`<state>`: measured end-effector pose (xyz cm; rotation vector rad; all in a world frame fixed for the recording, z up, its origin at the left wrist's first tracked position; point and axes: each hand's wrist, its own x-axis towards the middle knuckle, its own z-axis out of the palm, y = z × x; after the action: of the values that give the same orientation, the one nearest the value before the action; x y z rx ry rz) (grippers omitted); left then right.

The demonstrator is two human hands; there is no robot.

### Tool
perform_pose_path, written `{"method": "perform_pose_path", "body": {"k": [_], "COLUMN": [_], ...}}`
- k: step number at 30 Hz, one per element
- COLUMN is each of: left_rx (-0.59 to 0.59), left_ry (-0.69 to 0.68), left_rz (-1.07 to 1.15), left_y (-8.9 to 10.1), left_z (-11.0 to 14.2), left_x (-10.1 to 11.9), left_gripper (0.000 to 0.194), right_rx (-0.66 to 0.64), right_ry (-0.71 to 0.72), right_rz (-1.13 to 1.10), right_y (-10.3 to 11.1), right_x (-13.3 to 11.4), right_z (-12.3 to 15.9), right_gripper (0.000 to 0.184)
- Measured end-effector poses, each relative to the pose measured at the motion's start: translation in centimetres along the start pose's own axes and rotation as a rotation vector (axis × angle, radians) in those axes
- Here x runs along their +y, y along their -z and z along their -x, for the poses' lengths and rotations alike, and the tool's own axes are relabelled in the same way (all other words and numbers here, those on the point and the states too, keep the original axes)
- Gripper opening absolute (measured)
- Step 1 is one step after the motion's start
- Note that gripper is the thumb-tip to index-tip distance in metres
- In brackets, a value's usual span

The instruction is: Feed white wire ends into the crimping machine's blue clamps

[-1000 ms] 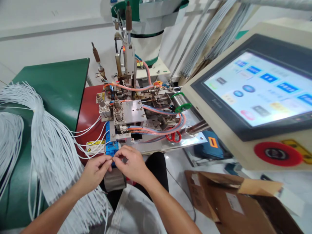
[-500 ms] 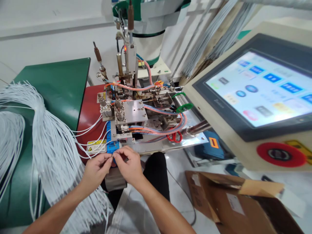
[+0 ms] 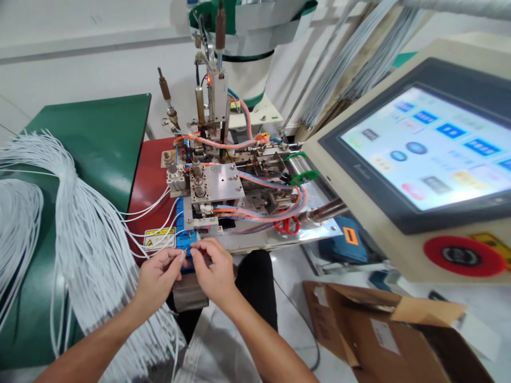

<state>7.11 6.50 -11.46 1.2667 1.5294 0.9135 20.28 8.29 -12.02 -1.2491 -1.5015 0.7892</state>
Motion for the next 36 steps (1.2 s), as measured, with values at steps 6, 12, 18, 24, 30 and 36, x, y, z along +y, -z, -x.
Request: {"method": "perform_pose_path", "body": {"k": [6, 12, 18, 24, 30, 36], "left_rx": [-0.085, -0.05, -0.061, -0.095, -0.096, -0.097], "left_ry": [-0.027, -0.038, -0.038, -0.053, -0.054, -0.07], "left_rz": [-0.07, -0.072, -0.006, -0.017, -0.02, -0.058], "left_y": [0.3, 0.1, 0.1, 0.2, 0.3, 0.3], "left_z": [-0.1, -0.1, 0.0, 0.0, 0.0, 0.1], "left_x": [-0.1, -0.3, -0.5, -0.4, -0.1, -0.4], "left_gripper": [0.021, 0.02, 0.019, 0.018, 0.018, 0.019], "right_rx": [-0.124, -0.057, -0.036, -0.084, -0.133, -0.136], "right_ry": [-0.008, -0.032, -0.073, -0.163, -0.376, -0.134], "right_rz": [-0.022, 0.029, -0.108, -0.188, -0.434, -0.134], "right_y": [0.4, -0.3, -0.7, -0.1, -0.2, 0.2], "right_x": [-0.1, -0.3, 0.2, 0.4, 0.3, -0.3], "right_z": [-0.6, -0.2, 0.2, -0.4, -0.3, -0.3], "right_gripper": [0.009, 0.014, 0.007, 0.007, 0.011, 0.012]}}
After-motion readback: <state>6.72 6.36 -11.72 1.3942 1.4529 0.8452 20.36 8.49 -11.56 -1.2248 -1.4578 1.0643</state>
